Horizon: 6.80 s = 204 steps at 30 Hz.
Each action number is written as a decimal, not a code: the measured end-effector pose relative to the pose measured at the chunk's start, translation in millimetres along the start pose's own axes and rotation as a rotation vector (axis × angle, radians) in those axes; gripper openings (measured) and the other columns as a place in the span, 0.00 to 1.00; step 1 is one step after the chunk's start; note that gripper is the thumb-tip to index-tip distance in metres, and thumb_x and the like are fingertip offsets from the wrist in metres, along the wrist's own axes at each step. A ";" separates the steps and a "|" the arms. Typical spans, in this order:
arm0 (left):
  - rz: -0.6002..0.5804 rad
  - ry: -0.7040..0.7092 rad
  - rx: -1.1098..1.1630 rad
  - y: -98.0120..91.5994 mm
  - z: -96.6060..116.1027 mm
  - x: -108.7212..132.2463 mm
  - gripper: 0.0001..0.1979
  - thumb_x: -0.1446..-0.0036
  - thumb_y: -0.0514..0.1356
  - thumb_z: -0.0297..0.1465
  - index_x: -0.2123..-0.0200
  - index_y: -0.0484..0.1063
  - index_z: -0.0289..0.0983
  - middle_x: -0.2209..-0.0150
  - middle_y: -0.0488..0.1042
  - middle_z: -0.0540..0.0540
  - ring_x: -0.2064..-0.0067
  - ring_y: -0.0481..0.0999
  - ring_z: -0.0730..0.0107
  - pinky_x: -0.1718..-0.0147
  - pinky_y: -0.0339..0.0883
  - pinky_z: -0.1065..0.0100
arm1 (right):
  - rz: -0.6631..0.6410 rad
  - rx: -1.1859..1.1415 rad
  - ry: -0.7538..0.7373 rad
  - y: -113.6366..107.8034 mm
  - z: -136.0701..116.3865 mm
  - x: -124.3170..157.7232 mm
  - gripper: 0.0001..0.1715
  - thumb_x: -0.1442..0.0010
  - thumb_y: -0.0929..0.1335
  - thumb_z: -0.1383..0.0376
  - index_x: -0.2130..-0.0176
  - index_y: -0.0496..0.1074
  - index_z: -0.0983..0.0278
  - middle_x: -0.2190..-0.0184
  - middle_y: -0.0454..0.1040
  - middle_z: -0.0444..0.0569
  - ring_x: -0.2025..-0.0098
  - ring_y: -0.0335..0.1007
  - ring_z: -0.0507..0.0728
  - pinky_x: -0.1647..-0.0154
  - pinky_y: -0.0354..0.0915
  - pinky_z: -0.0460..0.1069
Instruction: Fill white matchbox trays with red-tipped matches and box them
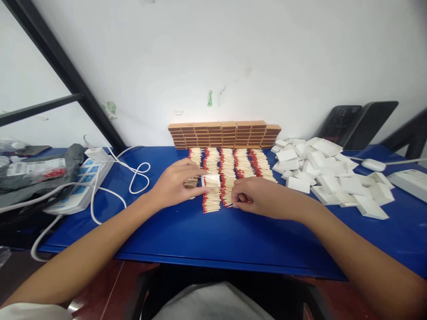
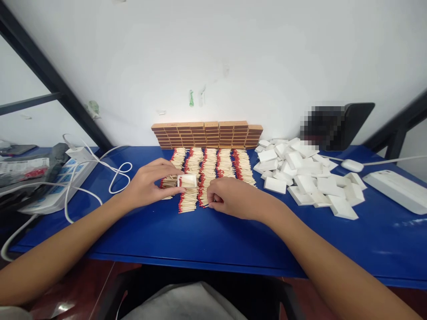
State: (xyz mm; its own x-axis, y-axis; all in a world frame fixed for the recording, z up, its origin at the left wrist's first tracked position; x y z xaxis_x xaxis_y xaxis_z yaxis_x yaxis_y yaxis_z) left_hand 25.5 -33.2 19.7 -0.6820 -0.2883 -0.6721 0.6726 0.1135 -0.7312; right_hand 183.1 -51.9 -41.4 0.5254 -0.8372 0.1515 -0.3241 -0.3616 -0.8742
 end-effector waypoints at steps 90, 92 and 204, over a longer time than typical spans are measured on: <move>0.032 0.034 0.034 -2.3 10.5 -0.9 0.20 0.41 0.73 0.41 0.51 0.81 0.35 0.60 0.85 0.41 0.57 0.83 0.61 0.54 0.79 0.59 | 0.087 -0.113 -0.067 -11.9 -6.6 5.7 0.09 0.32 0.68 0.60 0.63 0.77 0.61 0.70 0.75 0.45 0.69 0.66 0.54 0.68 0.58 0.49; 0.031 0.025 0.054 -0.9 11.7 -1.2 0.20 0.41 0.74 0.41 0.51 0.81 0.36 0.60 0.85 0.41 0.57 0.82 0.61 0.54 0.79 0.59 | 0.196 -0.168 -0.117 -23.7 -13.1 6.3 0.12 0.31 0.68 0.57 0.63 0.77 0.61 0.73 0.73 0.44 0.70 0.65 0.53 0.68 0.58 0.49; -0.012 -0.027 0.011 4.1 1.9 1.6 0.21 0.40 0.72 0.45 0.51 0.82 0.37 0.60 0.84 0.41 0.56 0.82 0.61 0.54 0.78 0.59 | -0.130 -0.184 -0.139 15.6 -28.0 13.2 0.05 0.36 0.73 0.64 0.66 0.79 0.60 0.70 0.74 0.44 0.70 0.69 0.53 0.71 0.62 0.48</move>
State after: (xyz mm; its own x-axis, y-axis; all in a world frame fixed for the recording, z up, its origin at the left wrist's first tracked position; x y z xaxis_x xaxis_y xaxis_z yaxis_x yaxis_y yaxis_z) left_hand 27.7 -35.0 15.8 -0.6819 -0.3156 -0.6599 0.6678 0.0995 -0.7376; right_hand 163.0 -80.1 -40.1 0.6708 -0.7192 0.1810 -0.3780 -0.5416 -0.7508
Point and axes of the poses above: each hand's wrist, its own x-axis away from the middle knuckle, its own y-axis out of the palm, z = x × y, the point moved 10 cm from there along -x, towards the middle knuckle
